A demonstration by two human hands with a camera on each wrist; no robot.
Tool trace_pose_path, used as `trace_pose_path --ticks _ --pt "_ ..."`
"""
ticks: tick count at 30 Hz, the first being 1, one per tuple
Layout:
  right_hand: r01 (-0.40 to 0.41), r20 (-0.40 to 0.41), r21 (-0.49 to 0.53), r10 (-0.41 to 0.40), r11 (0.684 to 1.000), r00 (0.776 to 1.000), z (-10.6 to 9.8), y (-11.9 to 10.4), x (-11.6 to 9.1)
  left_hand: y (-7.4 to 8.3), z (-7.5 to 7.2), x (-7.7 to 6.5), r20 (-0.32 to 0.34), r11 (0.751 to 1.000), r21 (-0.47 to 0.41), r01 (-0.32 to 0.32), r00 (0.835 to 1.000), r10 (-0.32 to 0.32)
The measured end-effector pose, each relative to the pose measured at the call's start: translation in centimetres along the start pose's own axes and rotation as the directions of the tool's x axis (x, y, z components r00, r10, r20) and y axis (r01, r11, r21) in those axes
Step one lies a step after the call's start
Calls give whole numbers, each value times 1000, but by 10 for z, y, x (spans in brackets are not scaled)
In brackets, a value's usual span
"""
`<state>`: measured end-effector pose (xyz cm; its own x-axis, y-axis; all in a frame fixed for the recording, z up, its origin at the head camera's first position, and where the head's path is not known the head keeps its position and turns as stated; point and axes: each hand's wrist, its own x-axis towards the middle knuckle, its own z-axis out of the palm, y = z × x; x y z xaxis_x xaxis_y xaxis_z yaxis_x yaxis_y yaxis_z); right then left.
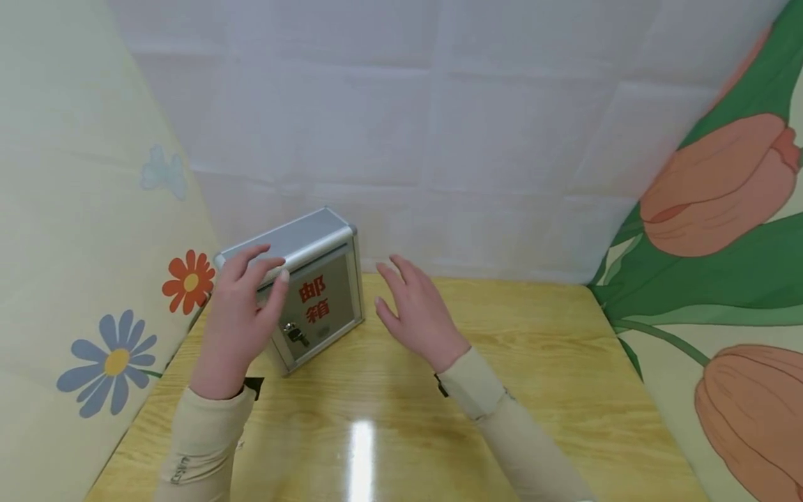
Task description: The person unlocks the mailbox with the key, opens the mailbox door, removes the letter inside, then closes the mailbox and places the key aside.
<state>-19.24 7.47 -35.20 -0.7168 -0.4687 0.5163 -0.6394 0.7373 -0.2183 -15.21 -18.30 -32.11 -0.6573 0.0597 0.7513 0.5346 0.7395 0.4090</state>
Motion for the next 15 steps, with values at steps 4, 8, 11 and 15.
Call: trace_pose_path --ticks 4,8,11,15 --pt "18 15 -7 -18 1000 1000 -2 -4 19 -9 -2 -1 -18 999 46 8 1000 -7" --pt "39 43 7 -39 999 998 -4 -9 37 -21 -1 -3 -18 995 90 41 999 -40" --pt "50 73 26 -51 998 996 -3 -12 48 -31 -2 -7 3 986 125 106 994 -107" --pt "50 120 24 -52 998 991 -2 -14 61 -40 -1 -11 34 976 121 183 982 -188"
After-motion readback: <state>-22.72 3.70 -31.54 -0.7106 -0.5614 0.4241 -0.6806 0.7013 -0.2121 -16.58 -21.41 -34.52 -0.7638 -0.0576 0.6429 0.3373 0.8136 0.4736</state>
